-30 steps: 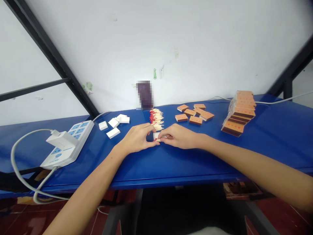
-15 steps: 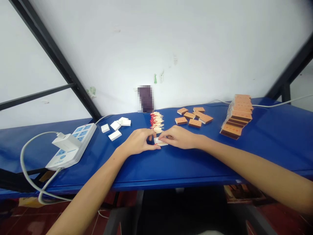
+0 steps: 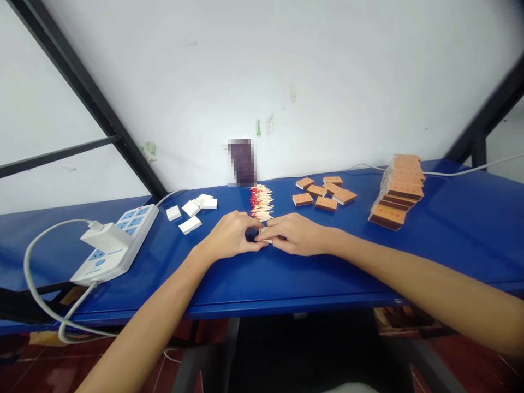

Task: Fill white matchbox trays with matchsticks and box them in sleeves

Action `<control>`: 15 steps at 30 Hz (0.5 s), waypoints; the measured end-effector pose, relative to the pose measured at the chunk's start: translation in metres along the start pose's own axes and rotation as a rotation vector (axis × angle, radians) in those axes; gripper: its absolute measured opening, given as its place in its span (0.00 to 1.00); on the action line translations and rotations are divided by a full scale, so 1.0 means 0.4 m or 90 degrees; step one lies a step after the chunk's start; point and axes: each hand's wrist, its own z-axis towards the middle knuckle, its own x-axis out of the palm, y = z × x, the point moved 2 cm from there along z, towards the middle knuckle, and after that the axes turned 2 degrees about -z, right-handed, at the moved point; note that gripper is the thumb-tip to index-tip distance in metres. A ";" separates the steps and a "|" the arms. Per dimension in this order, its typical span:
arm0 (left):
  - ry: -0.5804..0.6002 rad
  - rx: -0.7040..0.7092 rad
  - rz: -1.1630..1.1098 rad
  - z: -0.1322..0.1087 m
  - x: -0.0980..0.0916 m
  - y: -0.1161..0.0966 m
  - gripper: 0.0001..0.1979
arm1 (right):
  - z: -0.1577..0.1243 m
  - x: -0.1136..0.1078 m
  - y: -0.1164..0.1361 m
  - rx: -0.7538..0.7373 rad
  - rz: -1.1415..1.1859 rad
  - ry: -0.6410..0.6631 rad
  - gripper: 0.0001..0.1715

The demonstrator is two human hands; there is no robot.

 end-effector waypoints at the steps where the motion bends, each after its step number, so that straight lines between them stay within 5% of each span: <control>1: 0.000 0.000 0.002 0.000 0.000 0.001 0.11 | -0.001 -0.001 0.000 0.001 -0.002 -0.002 0.19; 15: -0.046 0.024 0.054 -0.003 -0.007 0.002 0.18 | -0.011 -0.020 -0.022 0.038 -0.023 -0.059 0.17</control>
